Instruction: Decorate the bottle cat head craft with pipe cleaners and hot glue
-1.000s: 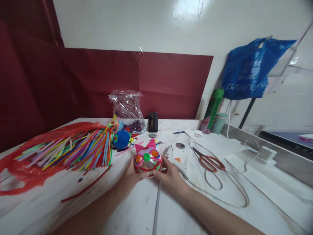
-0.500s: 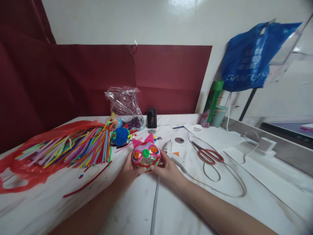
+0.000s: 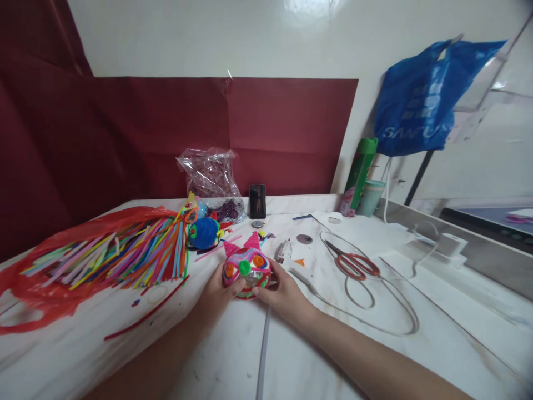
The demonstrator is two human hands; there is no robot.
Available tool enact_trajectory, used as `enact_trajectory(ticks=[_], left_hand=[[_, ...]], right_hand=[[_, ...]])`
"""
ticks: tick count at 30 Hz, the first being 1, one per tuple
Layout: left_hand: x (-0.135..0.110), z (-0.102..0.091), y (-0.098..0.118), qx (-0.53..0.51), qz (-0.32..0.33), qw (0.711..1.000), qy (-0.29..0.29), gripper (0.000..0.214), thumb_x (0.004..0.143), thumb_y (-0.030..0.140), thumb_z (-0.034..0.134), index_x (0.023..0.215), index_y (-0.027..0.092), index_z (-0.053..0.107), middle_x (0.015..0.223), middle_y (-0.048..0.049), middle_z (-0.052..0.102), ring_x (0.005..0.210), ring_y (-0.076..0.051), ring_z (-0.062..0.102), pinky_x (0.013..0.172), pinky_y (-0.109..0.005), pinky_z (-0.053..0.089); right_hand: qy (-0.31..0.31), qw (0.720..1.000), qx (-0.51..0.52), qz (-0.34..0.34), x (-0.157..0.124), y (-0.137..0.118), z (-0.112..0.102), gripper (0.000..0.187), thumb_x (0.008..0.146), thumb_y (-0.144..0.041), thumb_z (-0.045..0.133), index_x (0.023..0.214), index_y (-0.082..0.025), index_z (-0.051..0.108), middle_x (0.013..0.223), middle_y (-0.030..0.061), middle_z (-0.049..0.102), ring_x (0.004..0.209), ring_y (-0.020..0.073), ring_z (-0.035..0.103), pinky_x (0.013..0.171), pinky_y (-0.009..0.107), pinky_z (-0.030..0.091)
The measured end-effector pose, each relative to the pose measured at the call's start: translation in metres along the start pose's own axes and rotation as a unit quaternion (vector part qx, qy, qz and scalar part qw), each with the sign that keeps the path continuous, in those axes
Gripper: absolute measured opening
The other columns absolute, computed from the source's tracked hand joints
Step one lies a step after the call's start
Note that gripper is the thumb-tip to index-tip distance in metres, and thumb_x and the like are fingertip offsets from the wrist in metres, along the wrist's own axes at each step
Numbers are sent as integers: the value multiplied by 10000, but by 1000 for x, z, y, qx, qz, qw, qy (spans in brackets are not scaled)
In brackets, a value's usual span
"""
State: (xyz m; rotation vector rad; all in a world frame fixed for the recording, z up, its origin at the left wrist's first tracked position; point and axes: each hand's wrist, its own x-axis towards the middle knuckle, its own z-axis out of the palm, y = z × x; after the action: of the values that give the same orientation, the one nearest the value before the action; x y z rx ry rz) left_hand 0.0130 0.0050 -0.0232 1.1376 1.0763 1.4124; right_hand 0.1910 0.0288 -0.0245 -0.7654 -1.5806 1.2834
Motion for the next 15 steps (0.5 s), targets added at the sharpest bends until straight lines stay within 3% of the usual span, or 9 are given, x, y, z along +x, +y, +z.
enact_trajectory(ticks=[5,15], left_hand=[[0,0,2,20,-6,1000,16,610,622,331,794,1179,182,593,1059,-103,723,1007,-322,668,881,-401,526],[3,-3,5,-44,-7,997,-69,715,648,352,789,1283,161,522,1126,-146,701,1067,-347,648,948,-447,502]], right_hand=[[8,1000,0,-7,-2,-7,2,620,655,-270,759,1220,-184,516,1074,83,707,944,229,670,808,359,568],[22,999,-20,-35,0,-5,-1,624,649,-269,782,1216,-190,534,1111,77,698,994,235,651,866,380,546]])
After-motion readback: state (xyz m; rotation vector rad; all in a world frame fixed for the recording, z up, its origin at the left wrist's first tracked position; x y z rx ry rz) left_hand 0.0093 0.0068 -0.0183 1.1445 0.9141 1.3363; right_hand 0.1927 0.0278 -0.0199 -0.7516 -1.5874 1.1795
